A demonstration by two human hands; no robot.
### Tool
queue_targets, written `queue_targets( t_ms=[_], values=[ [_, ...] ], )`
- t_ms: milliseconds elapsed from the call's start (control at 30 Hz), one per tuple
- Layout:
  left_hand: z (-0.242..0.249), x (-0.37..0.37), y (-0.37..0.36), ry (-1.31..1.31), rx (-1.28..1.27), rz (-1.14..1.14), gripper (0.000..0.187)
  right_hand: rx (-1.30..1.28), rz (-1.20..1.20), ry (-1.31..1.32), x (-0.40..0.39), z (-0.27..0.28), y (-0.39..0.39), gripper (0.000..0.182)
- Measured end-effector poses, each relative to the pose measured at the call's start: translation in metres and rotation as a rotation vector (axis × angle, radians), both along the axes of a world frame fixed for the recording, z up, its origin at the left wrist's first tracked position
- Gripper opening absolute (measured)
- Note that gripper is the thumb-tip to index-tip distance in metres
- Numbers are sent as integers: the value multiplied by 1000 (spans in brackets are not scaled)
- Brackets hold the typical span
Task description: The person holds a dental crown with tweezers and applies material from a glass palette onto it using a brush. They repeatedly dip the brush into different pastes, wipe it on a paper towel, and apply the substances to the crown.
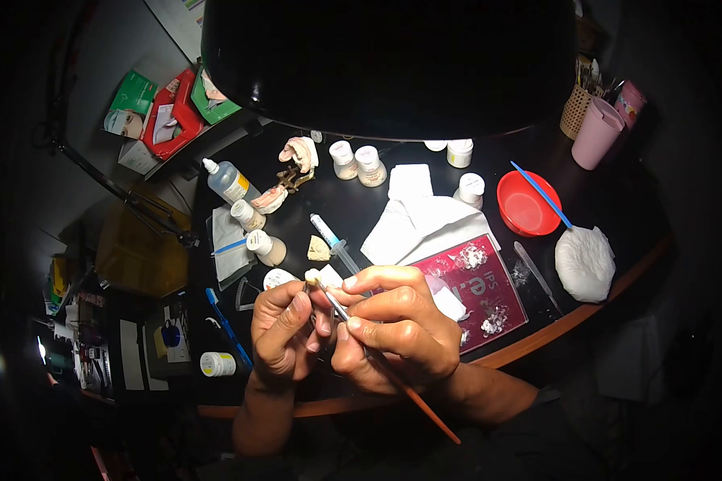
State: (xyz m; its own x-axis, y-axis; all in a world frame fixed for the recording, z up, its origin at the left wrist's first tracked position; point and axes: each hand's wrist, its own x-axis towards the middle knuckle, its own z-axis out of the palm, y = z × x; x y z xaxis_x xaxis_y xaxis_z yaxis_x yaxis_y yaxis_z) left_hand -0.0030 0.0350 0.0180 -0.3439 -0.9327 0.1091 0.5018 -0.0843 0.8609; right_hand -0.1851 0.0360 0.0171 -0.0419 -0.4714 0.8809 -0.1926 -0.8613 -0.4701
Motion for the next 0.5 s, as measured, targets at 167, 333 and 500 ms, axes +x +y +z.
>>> queue_targets(
  t_ms=[167, 333, 500],
  values=[
    [-1, 1, 0, -35, -26, 17, 31, 18, 71, -58, -5, -2, -2, 27],
    [-4, 1, 0, -26, -44, 32, 29, 32, 109, -57, -8, -1, -2, 26],
    [-6, 1, -1, 3, -41, 35, 29, 30, 114, -65, -6, -1, -3, 25]
  ],
)
